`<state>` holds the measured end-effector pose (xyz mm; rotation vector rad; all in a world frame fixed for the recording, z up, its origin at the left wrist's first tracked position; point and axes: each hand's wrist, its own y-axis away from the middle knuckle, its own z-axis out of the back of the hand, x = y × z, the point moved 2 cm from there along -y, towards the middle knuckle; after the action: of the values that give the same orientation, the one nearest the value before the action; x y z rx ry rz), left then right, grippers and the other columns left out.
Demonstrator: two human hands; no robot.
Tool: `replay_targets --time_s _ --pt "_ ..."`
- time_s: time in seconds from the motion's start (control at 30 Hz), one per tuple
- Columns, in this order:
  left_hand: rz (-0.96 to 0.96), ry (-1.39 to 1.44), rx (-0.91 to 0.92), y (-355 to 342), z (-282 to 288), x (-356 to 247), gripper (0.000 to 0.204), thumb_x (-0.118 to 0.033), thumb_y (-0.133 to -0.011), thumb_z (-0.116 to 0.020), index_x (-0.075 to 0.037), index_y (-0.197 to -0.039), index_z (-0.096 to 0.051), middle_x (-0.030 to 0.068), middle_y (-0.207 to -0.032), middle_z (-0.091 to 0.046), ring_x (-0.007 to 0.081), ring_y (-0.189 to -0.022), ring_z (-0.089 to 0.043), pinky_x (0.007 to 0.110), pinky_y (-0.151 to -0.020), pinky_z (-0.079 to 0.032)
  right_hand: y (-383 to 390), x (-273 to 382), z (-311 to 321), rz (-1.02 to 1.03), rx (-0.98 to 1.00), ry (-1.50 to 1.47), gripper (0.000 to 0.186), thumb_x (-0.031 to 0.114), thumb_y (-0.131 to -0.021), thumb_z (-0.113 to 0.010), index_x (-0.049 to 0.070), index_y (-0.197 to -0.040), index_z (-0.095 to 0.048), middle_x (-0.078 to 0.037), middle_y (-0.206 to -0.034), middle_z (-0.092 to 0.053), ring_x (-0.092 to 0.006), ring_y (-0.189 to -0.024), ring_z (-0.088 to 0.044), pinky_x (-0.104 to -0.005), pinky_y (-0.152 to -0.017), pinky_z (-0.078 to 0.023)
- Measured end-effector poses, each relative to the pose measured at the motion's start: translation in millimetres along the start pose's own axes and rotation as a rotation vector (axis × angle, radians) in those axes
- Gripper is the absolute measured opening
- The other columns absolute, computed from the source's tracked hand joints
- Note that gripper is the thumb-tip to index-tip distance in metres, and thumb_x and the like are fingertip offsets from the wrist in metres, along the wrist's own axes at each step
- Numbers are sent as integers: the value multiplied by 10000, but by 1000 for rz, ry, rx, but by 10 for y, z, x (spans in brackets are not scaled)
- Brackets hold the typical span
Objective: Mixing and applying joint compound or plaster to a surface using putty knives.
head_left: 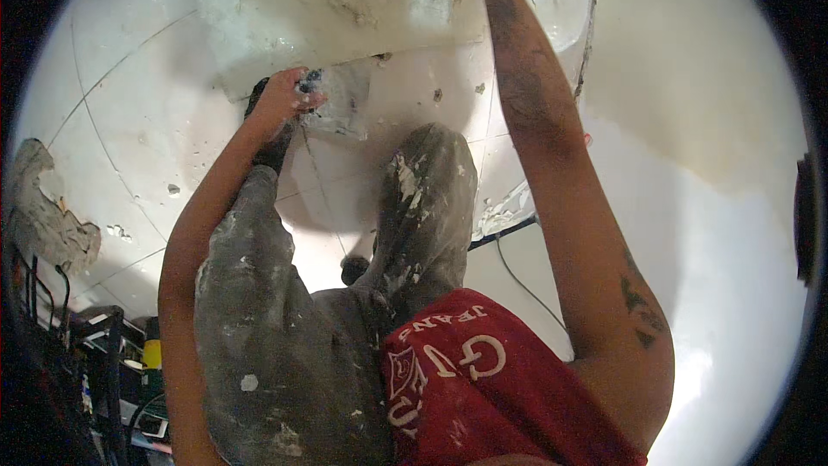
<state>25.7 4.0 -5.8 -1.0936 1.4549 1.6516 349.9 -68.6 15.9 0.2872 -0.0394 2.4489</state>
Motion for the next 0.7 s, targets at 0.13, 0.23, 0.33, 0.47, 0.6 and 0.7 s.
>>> replay_targets --time_s 0.13,0.23,0.33,0.47,0.6,0.7 --pt "146 -84 77 25 40 12 284 -207 -679 -678 19 -785 -543 52 -657 -538 121 -628 -471 281 -597 -411 52 160 -166 169 -45 70 164 167 -669 -565 19 -605 -593 -199 -672 -576 -358 -667 -563 -430 -639 -451" --pt "57 -63 36 92 63 -13 312 -234 -680 -677 24 -800 -548 49 -655 -540 127 -612 -465 286 -589 -411 -4 169 43 203 -59 -102 132 128 -649 -537 16 -600 -587 -202 -671 -573 -372 -659 -556 -446 -633 -443" --pt "40 -91 92 104 26 -94 329 -252 -680 -672 30 -791 -545 62 -661 -545 136 -603 -475 300 -586 -415 -63 148 104 50 -88 -122 132 128 -653 -527 23 -630 -604 -203 -669 -570 -366 -671 -559 -437 -641 -444" --pt "-13 -190 7 -14 17 109 316 -233 -673 -670 35 -783 -545 71 -664 -554 135 -595 -486 315 -591 -416 96 189 -83 246 -34 228 161 159 -672 -541 48 -735 -640 -162 -713 -608 -319 -691 -583 -412 -658 -443" --pt "103 -156 68 92 110 100 310 -219 -683 -670 39 -808 -549 68 -676 -561 139 -601 -492 297 -609 -426 -98 267 92 65 118 57 192 185 -669 -559 59 -790 -639 -149 -819 -614 -328 -760 -572 -423 -708 -441" --pt "73 -72 78 -10 -49 -134 316 -215 -683 -666 46 -812 -544 94 -685 -573 174 -616 -514 298 -626 -433 114 116 -40 188 -140 53 167 168 -675 -559 23 -714 -632 -165 -807 -609 -322 -761 -570 -418 -687 -438"
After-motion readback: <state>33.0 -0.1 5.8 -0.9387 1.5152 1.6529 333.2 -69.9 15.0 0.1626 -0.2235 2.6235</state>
